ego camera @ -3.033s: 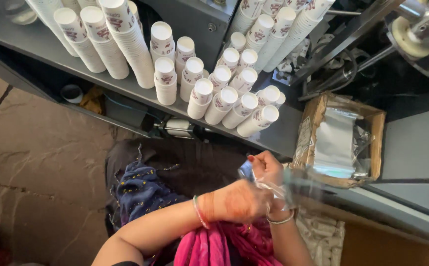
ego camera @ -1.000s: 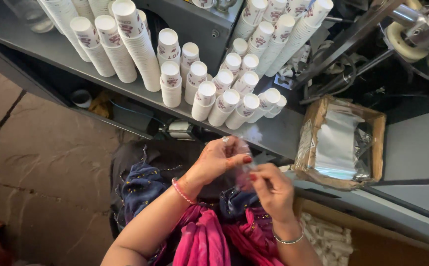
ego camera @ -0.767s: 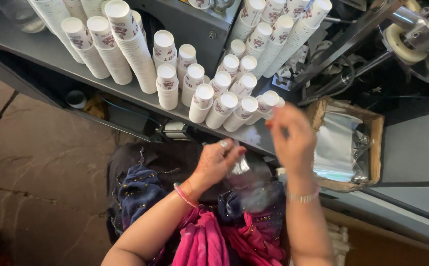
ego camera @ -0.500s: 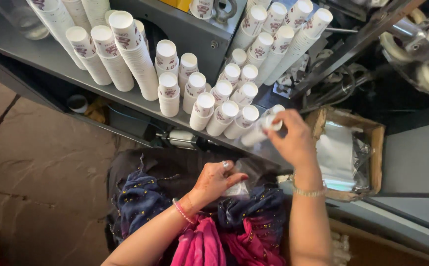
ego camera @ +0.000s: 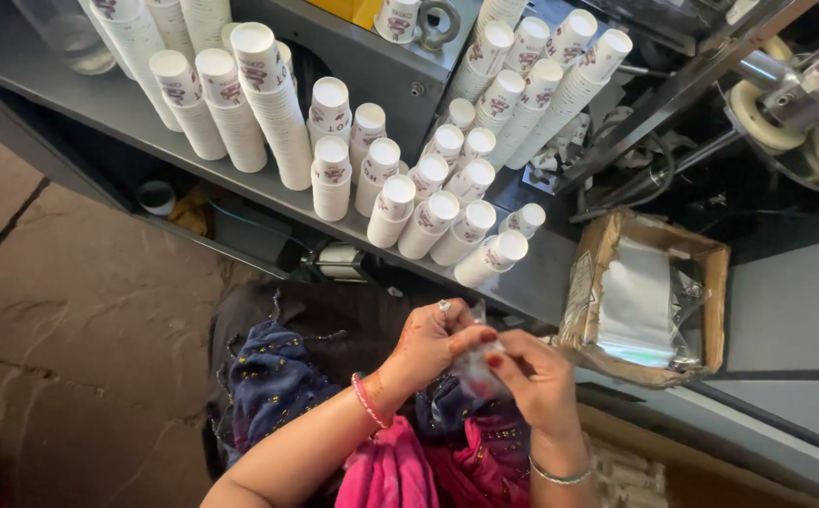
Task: The person puts paper cups into plastic bags by hand and places the filled bags into a box.
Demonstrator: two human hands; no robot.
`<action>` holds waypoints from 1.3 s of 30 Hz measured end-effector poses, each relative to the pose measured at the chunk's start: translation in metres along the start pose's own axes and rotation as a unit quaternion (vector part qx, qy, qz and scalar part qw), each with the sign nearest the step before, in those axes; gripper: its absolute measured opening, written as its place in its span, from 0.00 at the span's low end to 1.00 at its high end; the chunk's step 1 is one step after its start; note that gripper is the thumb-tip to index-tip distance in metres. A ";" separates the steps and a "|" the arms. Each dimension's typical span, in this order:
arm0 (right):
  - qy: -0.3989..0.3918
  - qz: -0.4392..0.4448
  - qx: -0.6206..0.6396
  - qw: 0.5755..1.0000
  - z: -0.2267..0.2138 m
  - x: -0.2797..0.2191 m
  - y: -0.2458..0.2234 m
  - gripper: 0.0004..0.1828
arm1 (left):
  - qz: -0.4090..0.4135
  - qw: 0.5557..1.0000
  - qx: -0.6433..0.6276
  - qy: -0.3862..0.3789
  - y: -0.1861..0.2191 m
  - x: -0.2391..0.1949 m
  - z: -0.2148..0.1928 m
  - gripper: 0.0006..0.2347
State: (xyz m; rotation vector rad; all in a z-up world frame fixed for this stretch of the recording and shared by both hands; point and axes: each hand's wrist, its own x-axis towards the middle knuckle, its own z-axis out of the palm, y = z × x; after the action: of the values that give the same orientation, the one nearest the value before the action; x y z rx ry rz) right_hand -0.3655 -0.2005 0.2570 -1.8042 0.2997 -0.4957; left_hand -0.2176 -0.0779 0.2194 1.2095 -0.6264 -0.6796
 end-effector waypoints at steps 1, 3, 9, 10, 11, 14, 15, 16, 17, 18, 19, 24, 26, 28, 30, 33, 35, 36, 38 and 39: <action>-0.001 -0.001 0.001 1.000 -0.002 -0.004 -0.003 0.11 | 0.001 1.000 0.001 0.001 0.006 -0.003 0.000 0.11; 0.001 -0.001 0.258 0.966 -0.004 -0.013 -0.006 0.13 | -0.090 0.982 -0.159 -0.050 0.018 -0.011 -0.001 0.07; 0.121 0.077 0.256 0.956 0.029 -0.005 -0.009 0.14 | 0.271 0.945 0.183 0.018 -0.031 -0.029 0.007 0.04; 0.121 0.077 0.256 0.956 0.029 -0.006 -0.013 0.14 | 0.270 0.945 0.182 0.017 -0.003 -0.028 0.004 0.04; 0.089 0.017 0.222 0.971 0.029 -0.008 -0.017 0.13 | 0.329 0.920 0.216 -0.002 0.025 -0.027 0.001 0.05; 0.035 -0.072 0.227 0.971 0.021 -0.016 -0.022 0.13 | 0.405 0.860 0.310 -0.013 0.035 -0.020 -0.012 0.09; 0.011 -0.102 0.266 0.958 0.017 -0.018 -0.023 0.13 | 0.425 0.825 0.372 -0.003 0.026 -0.016 -0.017 0.07; 0.012 -0.103 0.267 0.958 0.012 -0.014 -0.012 0.13 | 0.425 0.825 0.372 -0.004 0.034 -0.014 -0.018 0.07; 0.011 -0.031 0.318 0.948 0.006 -0.010 -0.001 0.13 | 0.385 0.873 0.297 -0.030 0.041 -0.011 -0.019 0.05; 0.012 0.042 0.365 0.930 -0.001 -0.008 0.010 0.12 | 0.341 0.913 0.215 -0.056 0.046 -0.009 -0.019 0.03; 0.015 0.043 0.364 0.930 -0.001 -0.005 0.004 0.12 | 0.340 0.914 0.213 -0.059 0.037 -0.014 -0.019 0.03; -0.019 -0.131 -0.034 0.991 0.004 0.012 -0.026 0.10 | 0.042 0.970 0.191 -0.143 0.048 -0.016 -0.013 0.09; 0.027 -0.126 -0.089 0.988 0.013 0.014 0.001 0.09 | 0.220 0.924 0.275 -0.147 0.043 -0.018 -0.009 0.07; 0.074 -0.121 -0.148 0.979 0.016 0.018 0.044 0.07 | 0.392 0.840 0.345 -0.146 0.041 -0.016 -0.009 0.06; 0.074 0.020 0.038 0.996 0.012 0.022 0.102 0.06 | 0.427 0.801 0.359 -0.217 0.042 -0.009 -0.015 0.07; 0.016 0.107 0.259 0.960 -0.014 0.055 0.096 0.04 | 0.228 0.937 0.204 -0.171 0.018 0.015 -0.020 0.06; -0.004 0.046 0.225 0.973 -0.040 0.084 0.057 0.05 | 0.119 0.980 0.006 -0.156 0.018 0.039 -0.017 0.04; -0.030 -0.015 0.190 0.981 -0.054 0.100 0.036 0.06 | 0.004 0.973 -0.191 -0.127 0.020 0.052 -0.017 0.05; 0.006 -0.051 0.148 0.988 -0.047 0.132 -0.003 0.05 | -0.003 0.962 -0.261 -0.074 0.010 0.077 -0.004 0.05; 0.041 -0.085 0.107 0.990 -0.044 0.147 -0.022 0.04 | -0.013 0.943 -0.331 -0.018 0.004 0.089 0.002 0.06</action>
State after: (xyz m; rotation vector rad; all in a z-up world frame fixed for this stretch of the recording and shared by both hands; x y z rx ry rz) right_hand -0.2587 -0.2975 0.3147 -1.6102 0.1438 -0.6973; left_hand -0.1611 -0.1456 0.2307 0.5791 -0.3612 -0.8499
